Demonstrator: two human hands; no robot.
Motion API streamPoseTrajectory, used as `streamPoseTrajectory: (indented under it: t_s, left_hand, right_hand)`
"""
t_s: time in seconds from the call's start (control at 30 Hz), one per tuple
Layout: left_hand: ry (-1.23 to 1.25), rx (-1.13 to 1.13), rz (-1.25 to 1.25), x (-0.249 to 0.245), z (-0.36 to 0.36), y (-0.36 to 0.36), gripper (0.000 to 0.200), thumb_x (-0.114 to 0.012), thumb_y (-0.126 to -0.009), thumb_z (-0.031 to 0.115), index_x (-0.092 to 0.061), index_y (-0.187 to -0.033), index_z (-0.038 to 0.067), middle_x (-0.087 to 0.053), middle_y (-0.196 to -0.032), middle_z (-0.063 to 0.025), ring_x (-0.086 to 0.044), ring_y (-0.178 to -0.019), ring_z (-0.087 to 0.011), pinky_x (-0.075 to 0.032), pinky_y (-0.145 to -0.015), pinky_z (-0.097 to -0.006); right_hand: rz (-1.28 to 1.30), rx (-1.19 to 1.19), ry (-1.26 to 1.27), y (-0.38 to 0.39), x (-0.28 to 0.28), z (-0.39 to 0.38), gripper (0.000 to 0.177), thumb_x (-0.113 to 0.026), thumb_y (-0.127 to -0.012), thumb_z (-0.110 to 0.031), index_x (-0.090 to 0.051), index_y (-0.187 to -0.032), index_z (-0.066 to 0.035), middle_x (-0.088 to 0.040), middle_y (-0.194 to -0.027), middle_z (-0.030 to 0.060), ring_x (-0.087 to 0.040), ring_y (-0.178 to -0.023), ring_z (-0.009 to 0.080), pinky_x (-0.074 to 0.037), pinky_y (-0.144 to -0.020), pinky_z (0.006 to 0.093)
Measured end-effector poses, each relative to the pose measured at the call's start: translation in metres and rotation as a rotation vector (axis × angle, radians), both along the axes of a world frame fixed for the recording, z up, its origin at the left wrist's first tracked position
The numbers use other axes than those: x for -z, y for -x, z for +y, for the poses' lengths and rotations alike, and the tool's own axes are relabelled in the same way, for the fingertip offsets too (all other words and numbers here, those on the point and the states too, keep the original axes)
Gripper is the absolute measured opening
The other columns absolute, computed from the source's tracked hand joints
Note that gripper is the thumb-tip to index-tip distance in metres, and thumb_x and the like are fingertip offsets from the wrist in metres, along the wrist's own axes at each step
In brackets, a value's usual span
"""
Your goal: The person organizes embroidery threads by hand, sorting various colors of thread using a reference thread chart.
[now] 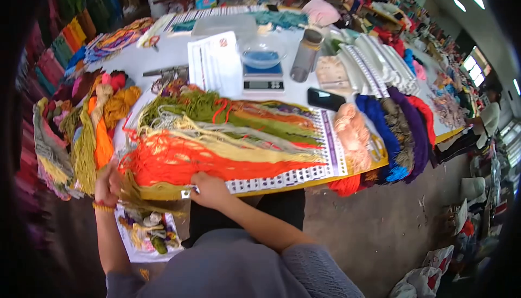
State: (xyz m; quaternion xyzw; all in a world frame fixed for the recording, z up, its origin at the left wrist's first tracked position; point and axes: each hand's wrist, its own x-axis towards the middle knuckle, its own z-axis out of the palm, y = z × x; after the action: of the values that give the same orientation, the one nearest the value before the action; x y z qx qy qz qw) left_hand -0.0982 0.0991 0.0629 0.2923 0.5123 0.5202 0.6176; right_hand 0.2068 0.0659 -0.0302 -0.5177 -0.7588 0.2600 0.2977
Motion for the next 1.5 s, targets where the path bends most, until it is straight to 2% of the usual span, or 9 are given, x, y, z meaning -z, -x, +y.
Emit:
streamPoseTrajectory:
  t_s: [0.1, 0.27, 0.33, 0.4, 0.5, 0.6, 0.87, 1.17, 1.5]
  left_hand:
    - [-0.005, -0.026, -0.096, -0.019, -0.059, -0.047, 0.020, -0.046, -0.089, 0.025, -0.054, -0.086, 0.007, -0.034, -0.047, 0.0062, -0.028, -0.034, -0.0041, -0.019, -0.031, -0.0207]
    - [0.033, 0.225, -0.354, 0.028, -0.120, -0.099, 0.027, -0.048, -0.087, 0.028, -0.058, -0.080, 0.004, -0.032, -0.044, 0.0036, -0.027, -0.033, -0.0067, -0.019, -0.031, -0.0226]
    - [0.014, 0.305, -0.349, 0.041, -0.128, -0.119, 0.031, -0.042, -0.090, 0.032, -0.055, -0.095, 0.005, -0.044, -0.057, 0.0016, -0.039, -0.045, -0.0086, -0.028, -0.039, -0.0216]
    - [0.198, 0.176, -0.300, 0.035, -0.130, -0.148, 0.035, -0.038, -0.092, 0.031, -0.051, -0.110, 0.005, -0.055, -0.083, -0.0038, -0.052, -0.071, -0.0119, -0.042, -0.057, -0.0252]
    - [0.103, 0.333, -0.393, 0.038, -0.130, -0.163, 0.040, -0.038, -0.092, 0.029, -0.042, -0.123, 0.004, -0.051, -0.110, -0.0060, -0.050, -0.098, -0.0151, -0.043, -0.079, -0.0303]
    - [0.024, 0.434, -0.291, 0.046, -0.127, -0.178, 0.040, -0.040, -0.092, 0.023, -0.038, -0.126, 0.003, -0.049, -0.116, -0.0076, -0.049, -0.103, -0.0172, -0.042, -0.086, -0.0322]
    - [0.060, 0.404, -0.363, 0.060, -0.122, -0.177, 0.032, -0.044, -0.090, 0.014, -0.047, -0.118, -0.001, -0.058, -0.098, -0.0068, -0.057, -0.085, -0.0159, -0.048, -0.069, -0.0269]
    - [-0.043, 0.222, -0.200, 0.051, -0.123, -0.179, 0.024, -0.049, -0.088, 0.014, -0.057, -0.100, -0.006, -0.061, -0.090, -0.0101, -0.057, -0.077, -0.0150, -0.047, -0.067, -0.0261]
    - [-0.014, 0.289, -0.228, 0.039, -0.118, -0.177, 0.023, -0.049, -0.085, 0.008, -0.054, -0.105, -0.004, -0.059, -0.090, -0.0090, -0.055, -0.076, -0.0150, -0.046, -0.069, -0.0278]
  right_hand:
    - [-0.009, 0.014, -0.035, -0.002, -0.002, 0.005, 0.018, -0.057, -0.073, -0.022, -0.054, -0.084, -0.007, -0.056, -0.081, 0.0110, -0.058, -0.069, 0.0277, -0.047, -0.060, 0.0387]
    - [0.462, -0.090, 0.034, 0.001, -0.033, -0.006, 0.012, -0.059, -0.078, -0.012, -0.056, -0.085, -0.004, -0.056, -0.073, 0.0080, -0.055, -0.061, 0.0151, -0.045, -0.056, 0.0267]
    - [0.540, -0.213, 0.090, 0.003, -0.045, -0.025, 0.013, -0.058, -0.080, -0.015, -0.056, -0.086, -0.003, -0.057, -0.073, 0.0072, -0.055, -0.062, 0.0136, -0.044, -0.056, 0.0264]
    - [0.271, -0.300, 0.207, -0.008, -0.060, -0.043, 0.016, -0.055, -0.079, -0.019, -0.056, -0.082, -0.003, -0.059, -0.074, 0.0115, -0.059, -0.067, 0.0229, -0.046, -0.060, 0.0331]
    - [0.282, -0.340, 0.322, -0.014, -0.047, -0.063, 0.019, -0.054, -0.081, -0.022, -0.056, -0.086, -0.003, -0.058, -0.072, 0.0113, -0.060, -0.063, 0.0232, -0.047, -0.059, 0.0327]
    - [0.470, -0.247, 0.422, -0.014, -0.030, -0.080, 0.017, -0.053, -0.082, -0.019, -0.055, -0.086, -0.003, -0.057, -0.069, 0.0095, -0.059, -0.060, 0.0194, -0.046, -0.056, 0.0298]
    - [0.829, -0.072, 0.741, -0.023, -0.027, -0.084, 0.012, -0.052, -0.084, -0.017, -0.051, -0.083, -0.005, -0.052, -0.065, -0.0001, -0.048, -0.054, 0.0057, -0.039, -0.047, 0.0198]
    - [0.886, -0.100, 0.789, -0.014, -0.024, -0.089, 0.018, -0.054, -0.085, -0.026, -0.055, -0.087, -0.007, -0.053, -0.072, -0.0030, -0.047, -0.057, 0.0053, -0.038, -0.050, 0.0183]
    - [0.988, -0.113, 0.871, -0.022, -0.022, -0.089, 0.016, -0.053, -0.086, -0.020, -0.054, -0.093, -0.005, -0.058, -0.079, 0.0014, -0.052, -0.062, 0.0067, -0.041, -0.054, 0.0192]
